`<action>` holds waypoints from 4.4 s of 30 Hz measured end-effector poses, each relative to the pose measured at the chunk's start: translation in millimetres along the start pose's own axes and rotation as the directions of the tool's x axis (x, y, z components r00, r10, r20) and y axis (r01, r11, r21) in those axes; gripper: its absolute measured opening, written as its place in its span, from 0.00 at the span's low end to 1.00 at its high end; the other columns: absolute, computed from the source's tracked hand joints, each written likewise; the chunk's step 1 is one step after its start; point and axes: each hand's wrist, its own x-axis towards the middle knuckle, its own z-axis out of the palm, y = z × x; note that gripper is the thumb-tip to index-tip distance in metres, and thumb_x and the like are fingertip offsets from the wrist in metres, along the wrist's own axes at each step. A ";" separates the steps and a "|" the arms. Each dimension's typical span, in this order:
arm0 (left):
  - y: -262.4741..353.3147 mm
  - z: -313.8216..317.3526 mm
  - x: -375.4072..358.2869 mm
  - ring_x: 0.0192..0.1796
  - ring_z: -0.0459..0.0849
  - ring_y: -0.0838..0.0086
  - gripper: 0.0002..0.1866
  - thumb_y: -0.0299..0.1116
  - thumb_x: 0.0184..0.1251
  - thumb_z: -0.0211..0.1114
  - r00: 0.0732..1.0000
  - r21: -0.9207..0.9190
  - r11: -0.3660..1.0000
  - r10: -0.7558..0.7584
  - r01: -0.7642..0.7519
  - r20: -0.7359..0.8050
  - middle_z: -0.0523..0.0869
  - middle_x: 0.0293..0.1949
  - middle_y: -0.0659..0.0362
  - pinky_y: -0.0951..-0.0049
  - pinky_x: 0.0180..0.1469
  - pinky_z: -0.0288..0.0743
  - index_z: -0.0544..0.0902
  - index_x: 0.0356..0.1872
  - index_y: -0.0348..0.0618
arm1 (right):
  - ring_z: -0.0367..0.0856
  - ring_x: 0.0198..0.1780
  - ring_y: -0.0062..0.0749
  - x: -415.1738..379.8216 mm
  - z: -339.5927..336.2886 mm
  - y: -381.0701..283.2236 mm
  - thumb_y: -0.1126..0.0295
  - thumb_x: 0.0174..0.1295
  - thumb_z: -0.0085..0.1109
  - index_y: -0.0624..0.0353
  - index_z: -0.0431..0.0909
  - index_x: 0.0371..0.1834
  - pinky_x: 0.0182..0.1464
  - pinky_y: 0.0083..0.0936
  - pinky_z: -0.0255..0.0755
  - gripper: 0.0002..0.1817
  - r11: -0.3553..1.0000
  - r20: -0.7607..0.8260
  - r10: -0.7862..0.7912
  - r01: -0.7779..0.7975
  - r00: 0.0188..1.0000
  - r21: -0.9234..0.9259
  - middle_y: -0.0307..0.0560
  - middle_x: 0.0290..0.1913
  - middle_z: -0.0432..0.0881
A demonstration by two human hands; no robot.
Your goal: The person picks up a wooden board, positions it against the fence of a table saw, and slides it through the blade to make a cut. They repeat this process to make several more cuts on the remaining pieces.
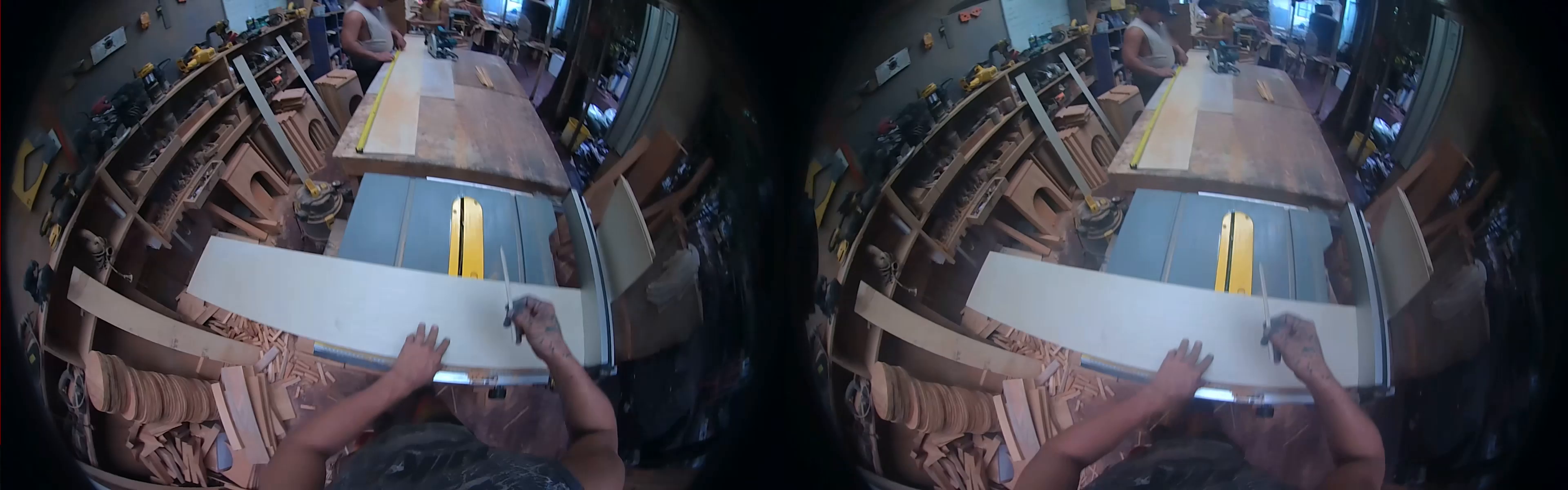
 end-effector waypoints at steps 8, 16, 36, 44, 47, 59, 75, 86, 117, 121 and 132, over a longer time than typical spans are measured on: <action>4.9 -15.0 0.0 0.75 0.70 0.37 0.36 0.44 0.62 0.72 0.999 0.003 1.000 -0.029 0.029 0.015 0.73 0.75 0.42 0.44 0.69 0.72 0.76 0.74 0.52 | 0.86 0.50 0.45 222.7 -41.3 11.5 0.76 0.59 0.65 0.53 0.86 0.44 0.56 0.43 0.78 0.11 0.878 0.145 0.136 -0.051 0.980 -0.476 0.52 0.44 0.88; 9.9 -17.2 -0.4 0.76 0.69 0.40 0.36 0.43 0.62 0.73 0.998 0.012 0.998 -0.068 0.068 0.003 0.73 0.75 0.45 0.45 0.69 0.71 0.76 0.74 0.55 | 0.89 0.51 0.46 485.4 -17.4 -97.0 0.44 0.68 0.61 0.61 0.79 0.70 0.57 0.41 0.78 0.36 0.851 -0.145 -0.412 0.322 0.900 -0.415 0.60 0.54 0.89; -3.0 -1.4 -6.2 0.75 0.69 0.41 0.33 0.53 0.69 0.69 0.992 0.044 0.998 0.045 -0.040 -0.115 0.76 0.74 0.44 0.45 0.69 0.67 0.79 0.72 0.51 | 0.48 0.85 0.63 -28.1 -26.4 142.8 0.36 0.65 0.61 0.56 0.60 0.83 0.82 0.69 0.42 0.51 0.159 0.435 -0.133 0.452 0.891 -0.878 0.61 0.85 0.53; -13.8 7.3 -17.0 0.77 0.69 0.45 0.33 0.52 0.70 0.69 0.976 -0.115 0.992 0.020 -0.045 -0.215 0.76 0.75 0.47 0.44 0.73 0.63 0.80 0.70 0.44 | 0.48 0.86 0.57 -26.1 -24.2 152.9 0.31 0.68 0.53 0.55 0.59 0.84 0.84 0.65 0.39 0.50 0.222 0.374 -0.166 0.404 0.913 -0.888 0.57 0.86 0.54; -15.1 13.8 -37.6 0.78 0.68 0.46 0.31 0.49 0.71 0.68 0.971 -0.189 0.982 -0.018 -0.028 -0.236 0.76 0.75 0.47 0.42 0.78 0.58 0.79 0.70 0.44 | 0.48 0.86 0.58 -27.0 -23.7 149.1 0.31 0.68 0.54 0.55 0.60 0.84 0.84 0.65 0.39 0.50 0.214 0.380 -0.166 0.409 0.910 -0.887 0.57 0.85 0.55; -50.8 28.1 -144.1 0.73 0.73 0.46 0.22 0.29 0.67 0.68 0.760 -0.420 0.898 -0.361 0.128 -0.541 0.82 0.67 0.46 0.45 0.76 0.64 0.83 0.62 0.38 | 0.49 0.85 0.59 -27.8 -24.2 150.7 0.34 0.66 0.58 0.57 0.60 0.83 0.84 0.65 0.41 0.51 0.197 0.390 -0.184 0.423 0.902 -0.885 0.57 0.85 0.55; -50.6 150.0 -107.9 0.36 0.85 0.68 0.16 0.48 0.81 0.55 0.307 -0.686 -0.664 -0.747 -0.299 0.589 0.87 0.37 0.59 0.63 0.38 0.80 0.81 0.46 0.46 | 0.49 0.85 0.57 -23.0 -27.2 150.2 0.33 0.67 0.56 0.58 0.60 0.83 0.85 0.62 0.37 0.50 0.125 0.425 -0.140 0.442 0.894 -0.888 0.58 0.85 0.55; -80.8 254.2 -76.6 0.62 0.83 0.56 0.33 0.64 0.79 0.46 0.425 -0.455 -0.833 -0.552 -0.313 0.717 0.81 0.63 0.51 0.48 0.64 0.75 0.70 0.69 0.48 | 0.51 0.85 0.56 -25.2 -31.9 150.4 0.36 0.62 0.64 0.58 0.60 0.82 0.84 0.63 0.41 0.52 0.171 0.430 -0.188 0.461 0.883 -0.871 0.55 0.85 0.56; -69.0 227.0 -76.6 0.83 0.59 0.56 0.47 0.68 0.74 0.47 0.557 -0.536 -0.805 -0.576 -0.255 0.599 0.62 0.83 0.52 0.47 0.82 0.48 0.56 0.85 0.49 | 0.51 0.85 0.55 -24.8 -35.4 150.4 0.36 0.64 0.60 0.64 0.58 0.83 0.85 0.61 0.41 0.54 0.206 0.430 -0.205 0.468 0.879 -0.859 0.58 0.85 0.56; -74.2 239.4 -78.0 0.84 0.58 0.56 0.48 0.68 0.73 0.48 0.566 -0.502 -0.821 -0.558 -0.272 0.607 0.60 0.84 0.52 0.47 0.82 0.47 0.54 0.85 0.50 | 0.51 0.85 0.54 -26.5 -33.5 147.3 0.37 0.63 0.62 0.64 0.58 0.83 0.85 0.60 0.40 0.53 0.199 0.427 -0.182 0.458 0.886 -0.866 0.57 0.85 0.55; -85.0 272.3 -73.9 0.84 0.56 0.57 0.51 0.71 0.68 0.51 0.634 -0.435 -0.831 -0.549 -0.347 0.544 0.61 0.82 0.53 0.47 0.82 0.45 0.54 0.86 0.51 | 0.50 0.85 0.55 -26.5 -33.0 144.8 0.42 0.62 0.65 0.66 0.57 0.83 0.85 0.60 0.39 0.53 0.187 0.430 -0.157 0.455 0.889 -0.871 0.59 0.85 0.54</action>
